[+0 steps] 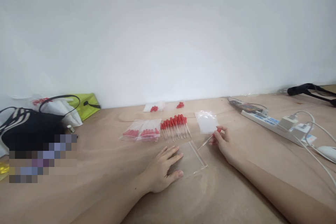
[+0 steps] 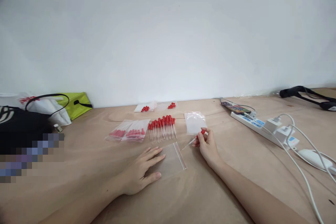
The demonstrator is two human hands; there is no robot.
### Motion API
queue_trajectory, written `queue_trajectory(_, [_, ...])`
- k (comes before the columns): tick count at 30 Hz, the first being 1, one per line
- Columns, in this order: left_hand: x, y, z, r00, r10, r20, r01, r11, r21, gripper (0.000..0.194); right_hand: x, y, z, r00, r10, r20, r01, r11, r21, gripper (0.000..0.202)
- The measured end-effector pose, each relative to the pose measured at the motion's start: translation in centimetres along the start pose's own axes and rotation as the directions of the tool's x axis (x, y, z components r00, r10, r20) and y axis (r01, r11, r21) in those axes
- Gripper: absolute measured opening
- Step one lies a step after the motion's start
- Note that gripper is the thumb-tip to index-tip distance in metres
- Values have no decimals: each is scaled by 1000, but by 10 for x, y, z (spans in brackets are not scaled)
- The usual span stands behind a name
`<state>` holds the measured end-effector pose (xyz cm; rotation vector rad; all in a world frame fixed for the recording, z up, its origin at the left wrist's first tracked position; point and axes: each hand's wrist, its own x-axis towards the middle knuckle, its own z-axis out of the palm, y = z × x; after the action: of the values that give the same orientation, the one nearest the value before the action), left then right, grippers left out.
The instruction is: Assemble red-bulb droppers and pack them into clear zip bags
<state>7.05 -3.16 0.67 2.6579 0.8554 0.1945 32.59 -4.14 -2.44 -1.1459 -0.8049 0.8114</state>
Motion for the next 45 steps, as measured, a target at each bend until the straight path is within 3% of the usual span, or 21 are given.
queue_trajectory(6, [0,2,0,1000,-3,-26,2,1000,-16,50,-4,3,3,998,54,36,-55,998,37,48])
queue_trajectory(12, [1,2,0,1000,-3,-10,3,1000,-1,53,-15,-1,8,983,116,144,-128,989,75,48])
queue_trajectory(18, [1,0,1,1000,6,-28,-6,1000,-24,52,-7,-2,-3,998,46,50,-45,999,-25,46])
queue_trajectory(22, [1,-1,1,999,9,-32,-10,1000,-28,52,-3,0,-9,998,49,50,-44,994,-96,43])
queue_trajectory(28, [1,2,-1,1000,-14,-15,13,1000,-20,53,-11,-5,-4,969,128,210,-114,990,-80,40])
queue_trajectory(33, [1,2,-1,1000,-6,-1,6,1000,-5,54,-16,-9,-4,886,107,451,-9,977,-214,28])
queue_trajectory(37, [1,2,-1,1000,1,7,-1,1000,-9,54,-16,-9,-5,817,103,567,85,951,-297,22])
queue_trajectory(40, [1,3,-2,1000,2,21,-2,1000,-10,54,-19,-11,-2,732,62,679,173,946,-274,21])
queue_trajectory(43, [3,3,-3,999,32,34,-31,999,-20,54,-23,-14,2,644,105,758,87,974,-209,26])
queue_trajectory(45, [4,2,-3,998,53,44,-52,998,-30,54,-26,-13,5,609,150,779,2,982,-191,29])
